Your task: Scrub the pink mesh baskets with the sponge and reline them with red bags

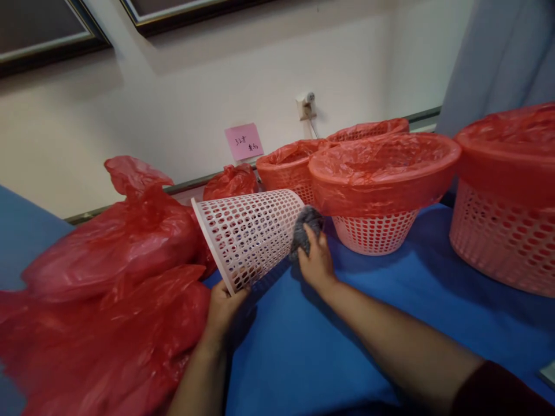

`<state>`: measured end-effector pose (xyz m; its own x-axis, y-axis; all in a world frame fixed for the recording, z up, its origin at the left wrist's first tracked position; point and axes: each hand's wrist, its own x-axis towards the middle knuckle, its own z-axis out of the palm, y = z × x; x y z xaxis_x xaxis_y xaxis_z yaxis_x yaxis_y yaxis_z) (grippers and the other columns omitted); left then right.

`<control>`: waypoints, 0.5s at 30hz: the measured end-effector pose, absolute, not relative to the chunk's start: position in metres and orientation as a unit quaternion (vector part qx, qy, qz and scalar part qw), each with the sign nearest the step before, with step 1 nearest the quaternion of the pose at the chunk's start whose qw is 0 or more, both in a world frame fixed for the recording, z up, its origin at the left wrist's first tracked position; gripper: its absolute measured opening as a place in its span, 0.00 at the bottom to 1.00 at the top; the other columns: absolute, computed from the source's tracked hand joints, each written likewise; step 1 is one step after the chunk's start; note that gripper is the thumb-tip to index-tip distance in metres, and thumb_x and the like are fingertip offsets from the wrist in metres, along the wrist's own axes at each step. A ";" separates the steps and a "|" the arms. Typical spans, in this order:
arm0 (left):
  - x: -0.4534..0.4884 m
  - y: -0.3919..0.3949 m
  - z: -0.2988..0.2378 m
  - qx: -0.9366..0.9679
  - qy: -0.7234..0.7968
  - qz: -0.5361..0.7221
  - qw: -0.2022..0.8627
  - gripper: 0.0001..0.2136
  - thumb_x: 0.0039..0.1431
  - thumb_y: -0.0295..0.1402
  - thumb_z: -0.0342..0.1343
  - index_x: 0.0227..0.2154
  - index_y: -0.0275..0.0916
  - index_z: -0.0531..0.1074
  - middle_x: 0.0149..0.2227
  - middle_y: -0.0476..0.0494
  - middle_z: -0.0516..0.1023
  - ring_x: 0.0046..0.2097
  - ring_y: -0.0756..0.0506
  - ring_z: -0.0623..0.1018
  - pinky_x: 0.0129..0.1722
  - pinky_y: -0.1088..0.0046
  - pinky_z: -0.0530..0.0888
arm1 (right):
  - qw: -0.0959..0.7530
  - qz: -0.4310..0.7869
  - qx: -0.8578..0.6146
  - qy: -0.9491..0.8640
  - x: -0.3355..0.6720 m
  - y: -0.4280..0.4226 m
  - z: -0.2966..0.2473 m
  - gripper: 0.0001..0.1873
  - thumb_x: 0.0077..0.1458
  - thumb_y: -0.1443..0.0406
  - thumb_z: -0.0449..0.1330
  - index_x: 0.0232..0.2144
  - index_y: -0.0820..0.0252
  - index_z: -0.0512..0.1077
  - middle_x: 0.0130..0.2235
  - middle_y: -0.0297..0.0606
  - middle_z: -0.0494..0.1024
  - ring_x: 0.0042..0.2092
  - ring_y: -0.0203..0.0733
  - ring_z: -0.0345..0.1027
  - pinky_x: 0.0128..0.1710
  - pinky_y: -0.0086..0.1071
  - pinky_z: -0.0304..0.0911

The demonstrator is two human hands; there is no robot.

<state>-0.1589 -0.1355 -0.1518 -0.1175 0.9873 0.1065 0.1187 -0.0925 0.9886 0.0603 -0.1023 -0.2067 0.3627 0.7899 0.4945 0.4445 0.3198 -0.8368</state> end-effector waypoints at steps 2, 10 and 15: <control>-0.157 -0.137 -0.151 0.513 0.530 0.532 0.416 0.27 0.34 0.38 0.77 0.41 0.33 0.83 0.44 0.34 0.87 0.47 0.32 0.85 0.48 0.59 0.81 | 0.568 0.104 -0.468 -0.670 0.046 -0.123 -0.204 0.37 0.57 0.71 0.59 0.68 0.52 0.62 0.66 0.52 0.60 0.67 0.58 0.58 0.65 0.57 0.62; -0.161 -0.135 -0.157 0.618 0.519 0.414 0.422 0.24 0.42 0.31 0.71 0.47 0.36 0.83 0.49 0.36 0.85 0.52 0.32 0.82 0.59 0.53 0.76 | 0.554 0.114 -0.416 -0.712 0.040 -0.144 -0.192 0.34 0.57 0.74 0.58 0.65 0.54 0.67 0.67 0.50 0.59 0.67 0.54 0.59 0.66 0.52 0.61; -0.162 -0.126 -0.157 0.715 0.498 0.324 0.366 0.20 0.43 0.28 0.63 0.43 0.40 0.85 0.51 0.39 0.84 0.59 0.31 0.77 0.69 0.47 0.61 | 0.553 0.110 -0.422 -0.710 0.051 -0.138 -0.190 0.34 0.58 0.73 0.57 0.66 0.53 0.66 0.67 0.51 0.59 0.68 0.55 0.57 0.67 0.53 0.61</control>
<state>-0.1625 -0.1262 -0.1567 0.2924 0.9512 0.0990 0.4755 -0.2344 0.8479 0.0505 -0.1377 -0.1900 -0.0327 0.7213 0.6919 0.4771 0.6195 -0.6233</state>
